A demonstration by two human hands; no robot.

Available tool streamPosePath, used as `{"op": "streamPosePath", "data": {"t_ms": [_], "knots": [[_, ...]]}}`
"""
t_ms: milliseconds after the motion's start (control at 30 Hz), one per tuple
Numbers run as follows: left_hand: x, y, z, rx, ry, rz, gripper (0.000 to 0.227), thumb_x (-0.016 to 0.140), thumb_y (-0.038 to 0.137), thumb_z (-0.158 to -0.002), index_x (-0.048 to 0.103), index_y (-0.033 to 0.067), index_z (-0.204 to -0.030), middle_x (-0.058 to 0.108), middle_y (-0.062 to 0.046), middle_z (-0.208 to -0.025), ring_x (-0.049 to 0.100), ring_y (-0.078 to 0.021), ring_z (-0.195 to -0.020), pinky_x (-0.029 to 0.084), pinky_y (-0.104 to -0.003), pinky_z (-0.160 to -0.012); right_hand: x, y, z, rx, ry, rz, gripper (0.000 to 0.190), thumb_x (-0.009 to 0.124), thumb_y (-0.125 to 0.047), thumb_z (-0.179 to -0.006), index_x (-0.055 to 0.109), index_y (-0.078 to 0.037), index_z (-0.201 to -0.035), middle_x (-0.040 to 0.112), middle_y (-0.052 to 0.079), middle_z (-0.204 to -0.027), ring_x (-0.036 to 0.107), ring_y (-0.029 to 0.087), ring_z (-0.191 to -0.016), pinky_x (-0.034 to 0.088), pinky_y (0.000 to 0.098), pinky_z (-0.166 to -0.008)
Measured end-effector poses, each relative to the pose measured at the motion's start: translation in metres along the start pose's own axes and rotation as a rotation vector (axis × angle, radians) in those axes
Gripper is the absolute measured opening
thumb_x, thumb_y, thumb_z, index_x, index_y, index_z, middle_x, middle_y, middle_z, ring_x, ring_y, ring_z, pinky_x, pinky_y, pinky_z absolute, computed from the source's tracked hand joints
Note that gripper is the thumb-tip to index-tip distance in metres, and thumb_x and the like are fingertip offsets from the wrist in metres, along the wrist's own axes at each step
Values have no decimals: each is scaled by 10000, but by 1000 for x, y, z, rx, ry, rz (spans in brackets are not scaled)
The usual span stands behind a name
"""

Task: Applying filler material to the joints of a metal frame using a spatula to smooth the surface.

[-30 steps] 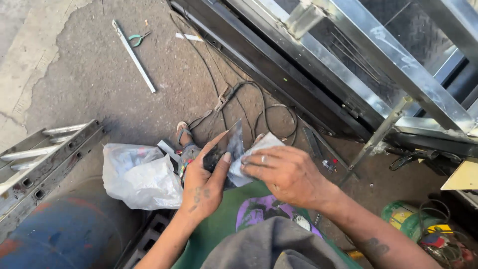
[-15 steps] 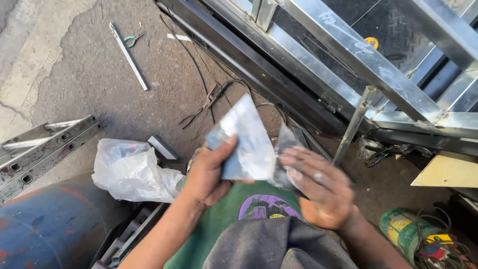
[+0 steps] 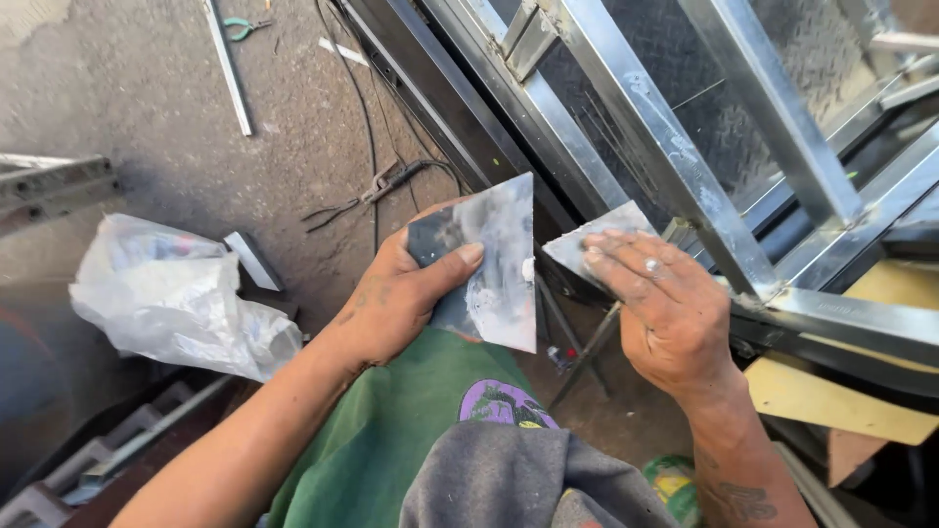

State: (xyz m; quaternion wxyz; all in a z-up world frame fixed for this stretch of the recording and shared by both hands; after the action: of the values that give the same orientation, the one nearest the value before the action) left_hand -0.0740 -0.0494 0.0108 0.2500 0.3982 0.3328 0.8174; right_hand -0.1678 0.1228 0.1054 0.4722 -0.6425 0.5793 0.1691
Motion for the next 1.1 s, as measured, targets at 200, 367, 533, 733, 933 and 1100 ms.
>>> {"op": "streamPosePath", "data": {"t_ms": [200,367,533,733,933,1100], "knots": [[-16,5,-3,230,-58,-369,435,669,143,-929,656,46,-1352,747,-167,-1136,617,-161,-1073,588,-412,-932,34,-28,-30,-176,-228,61,239,606,26,-902,781,-81,-1026,765,96,-1038,738,309,-975,587,450,-897],[-79,-25,-22,163,185,-195,437,711,111,-904,657,-1,-1323,716,-187,-1075,637,-222,-973,577,-430,-891,71,-15,-31,-148,-446,-84,265,612,4,-872,778,-127,-1034,780,35,-1057,741,264,-986,580,409,-884],[-109,-12,-30,89,397,435,400,745,104,-877,660,79,-1266,726,-81,-978,745,-207,-849,662,-437,-729,87,25,-74,91,-520,-338,344,559,116,-819,767,-46,-1041,789,137,-1078,763,363,-1026,600,470,-906],[-120,-73,-57,-145,254,832,440,715,174,-869,595,93,-1285,743,-128,-952,719,-245,-664,627,-479,-402,154,27,-69,22,-423,-329,498,455,190,-915,581,-52,-1331,642,206,-1364,678,350,-1285,567,434,-1149],[-148,-57,-91,18,129,960,484,696,183,-913,550,57,-1357,705,-100,-896,698,-192,-640,639,-425,-413,210,51,-116,-331,-636,-130,311,443,119,-1023,610,61,-1279,663,305,-1256,692,439,-1181,554,564,-1103],[-163,-42,-112,204,127,615,464,658,258,-957,592,89,-1384,705,13,-1023,648,-84,-872,602,-283,-743,221,31,-188,-463,-776,-50,203,490,140,-1016,672,137,-1106,718,288,-1135,738,435,-1060,597,531,-1021]]}}
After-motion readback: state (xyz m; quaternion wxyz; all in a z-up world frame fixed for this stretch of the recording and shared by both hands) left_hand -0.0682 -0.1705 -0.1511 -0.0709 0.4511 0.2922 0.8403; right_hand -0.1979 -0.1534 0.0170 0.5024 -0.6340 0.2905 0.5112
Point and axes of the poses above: each hand's wrist, its own z-axis away from the middle knuckle, its own x-axis out of the palm, y = z × x, the point moved 8 cm from there along -z, towards the middle knuckle
